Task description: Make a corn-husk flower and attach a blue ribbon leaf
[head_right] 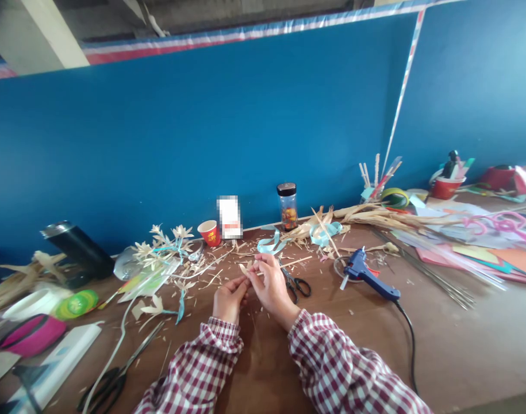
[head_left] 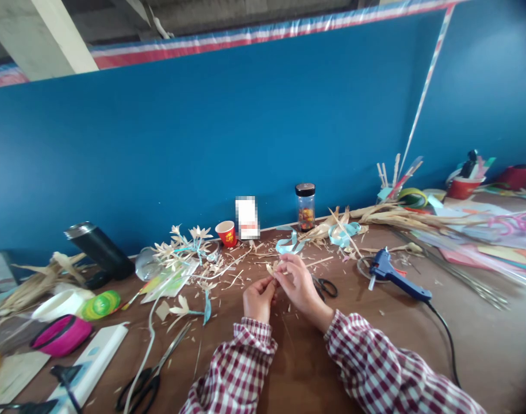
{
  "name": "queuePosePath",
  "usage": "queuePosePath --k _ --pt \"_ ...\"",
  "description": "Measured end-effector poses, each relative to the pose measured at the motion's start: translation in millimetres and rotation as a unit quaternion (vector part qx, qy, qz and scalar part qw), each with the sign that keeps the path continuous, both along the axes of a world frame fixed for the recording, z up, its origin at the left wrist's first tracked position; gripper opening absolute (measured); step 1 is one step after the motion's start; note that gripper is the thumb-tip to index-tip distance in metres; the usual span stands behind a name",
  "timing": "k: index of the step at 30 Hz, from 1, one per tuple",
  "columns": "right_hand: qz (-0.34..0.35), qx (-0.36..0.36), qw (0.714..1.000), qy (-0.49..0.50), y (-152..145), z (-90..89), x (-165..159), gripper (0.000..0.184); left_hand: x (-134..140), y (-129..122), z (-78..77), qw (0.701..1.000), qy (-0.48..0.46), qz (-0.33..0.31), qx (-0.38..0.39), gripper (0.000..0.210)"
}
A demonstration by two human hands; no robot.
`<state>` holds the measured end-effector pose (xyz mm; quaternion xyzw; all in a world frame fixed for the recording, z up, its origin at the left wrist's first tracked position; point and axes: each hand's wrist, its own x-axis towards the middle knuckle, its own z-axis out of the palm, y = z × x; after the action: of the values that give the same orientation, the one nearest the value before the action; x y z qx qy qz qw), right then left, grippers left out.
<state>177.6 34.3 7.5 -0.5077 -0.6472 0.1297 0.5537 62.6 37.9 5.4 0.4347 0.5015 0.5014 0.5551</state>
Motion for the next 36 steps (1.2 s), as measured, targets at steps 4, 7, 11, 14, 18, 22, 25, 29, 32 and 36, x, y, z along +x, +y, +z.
queuePosePath --k 4,7,11,14,18,22,25,29,32,36 --pt "-0.002 -0.007 1.0 0.004 0 -1.1 0 0.008 0 1 -2.5 1.0 -0.009 -0.004 -0.002 0.023" --pt "0.001 -0.003 1.0 0.001 0 -1.1 0 0.008 0 1 -3.6 1.0 -0.011 0.004 -0.009 0.021" --pt "0.009 0.003 1.0 0.002 -2 1.0 -1 0.006 1 2 -3.4 1.0 -0.007 0.017 -0.02 0.021" --pt "0.02 0.004 1.0 0.01 -4 4.1 -1 0.01 -1 2 -2.2 1.0 0.0 0.022 -0.011 0.023" --pt "0.033 0.012 0.999 0.003 -7 8.3 -1 0.029 -3 2 0.8 1.0 0.019 0.015 0.017 0.025" --pt "0.034 0.04 0.998 -0.027 -8 11.2 1 0.028 -3 0 3.2 0.997 0.044 0.008 0.065 0.022" --pt "0.026 0.042 0.998 -0.042 -7 10.9 3 0.025 -3 0 3.0 0.995 0.057 0.009 0.077 0.022" --pt "-0.003 0.041 0.995 -0.085 -6 9.5 4 0.026 -2 1 1.1 0.996 0.049 0.013 0.067 0.02" --pt "-0.017 0.037 0.99 -0.136 -7 11.0 7 0.029 -2 1 0.0 0.995 0.064 0.015 0.078 0.017" --pt "-0.025 0.038 0.98 -0.193 -8 15.6 13 0.024 -4 2 -0.9 0.992 0.086 0.021 0.084 0.016"
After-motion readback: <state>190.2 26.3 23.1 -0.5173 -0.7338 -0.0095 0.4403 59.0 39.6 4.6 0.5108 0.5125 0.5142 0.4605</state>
